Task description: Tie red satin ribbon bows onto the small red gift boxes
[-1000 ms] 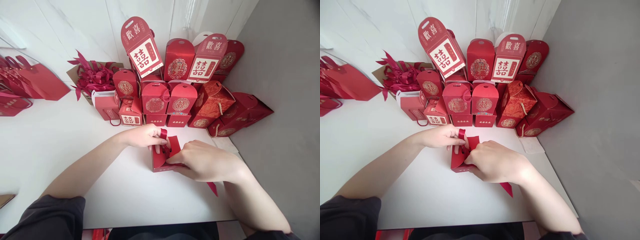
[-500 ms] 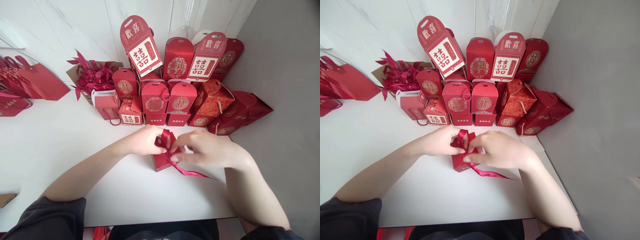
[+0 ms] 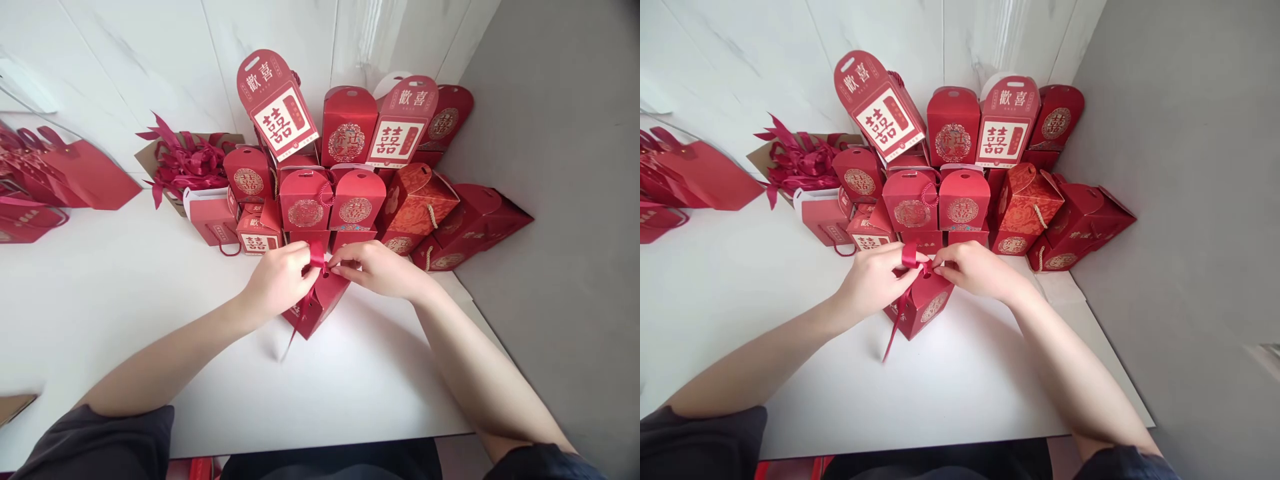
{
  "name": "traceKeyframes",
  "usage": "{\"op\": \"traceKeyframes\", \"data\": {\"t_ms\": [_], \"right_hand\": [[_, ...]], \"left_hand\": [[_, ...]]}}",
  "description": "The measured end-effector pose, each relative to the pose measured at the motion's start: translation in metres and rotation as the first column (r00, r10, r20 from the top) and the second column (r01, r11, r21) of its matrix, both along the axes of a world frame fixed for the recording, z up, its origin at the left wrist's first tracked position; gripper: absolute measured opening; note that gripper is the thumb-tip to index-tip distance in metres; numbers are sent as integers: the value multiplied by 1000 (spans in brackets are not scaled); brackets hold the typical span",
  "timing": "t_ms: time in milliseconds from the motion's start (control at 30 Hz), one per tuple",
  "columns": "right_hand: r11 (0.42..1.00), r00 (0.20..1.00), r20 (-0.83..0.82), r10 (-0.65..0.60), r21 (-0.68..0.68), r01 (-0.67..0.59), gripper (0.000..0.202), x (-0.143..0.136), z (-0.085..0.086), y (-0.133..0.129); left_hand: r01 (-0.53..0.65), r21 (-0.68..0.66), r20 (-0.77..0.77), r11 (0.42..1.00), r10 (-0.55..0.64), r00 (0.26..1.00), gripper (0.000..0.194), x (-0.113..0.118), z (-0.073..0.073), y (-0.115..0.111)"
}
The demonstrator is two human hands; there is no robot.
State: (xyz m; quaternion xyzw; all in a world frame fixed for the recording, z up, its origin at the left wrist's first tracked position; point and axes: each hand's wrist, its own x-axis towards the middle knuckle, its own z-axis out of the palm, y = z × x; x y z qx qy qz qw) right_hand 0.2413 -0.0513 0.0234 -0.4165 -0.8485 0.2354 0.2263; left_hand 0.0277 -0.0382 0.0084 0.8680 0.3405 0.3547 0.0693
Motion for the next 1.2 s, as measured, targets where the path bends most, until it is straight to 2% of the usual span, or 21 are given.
{"op": "traceKeyframes", "data": {"t_ms": [133,300,433,567,633,733,933,1100,1200], "right_hand": [[997,996,-60,-65,43,68,15,-3,-3,2],[992,989,-145,-10,120,27,15,-4,-3,5],[984,997,-79,3,177,11,12,-3,-2,3],[963,994,3,-113,245,109,13,-3,-3,3],[978,997,-38,-71,195,77,16,-4,-5,5],[994,989,-135,58,105,-44,15,-3,-8,9],[995,973,-229,29,-91,-51,14,0,-7,11],[960,950,-298,90,-229,-163,11,4,-7,13],[892,923,-376,86,-384,-239,7,8,-5,14]], "left_hand": [[99,61,54,993,-102,993,8,-1,-10,11],[161,89,134,983,-172,976,6,-3,-14,18],[211,48,116,976,-215,970,7,-4,-14,21],[210,13,120,978,-210,970,7,-5,-12,22],[223,3,129,975,-221,967,8,-5,-12,22],[243,-12,138,970,-240,961,9,-5,-11,21],[243,-3,114,970,-241,964,7,-5,-11,22],[263,34,102,964,-265,959,7,-4,-11,23],[283,45,79,958,-286,955,8,-4,-10,23]]}}
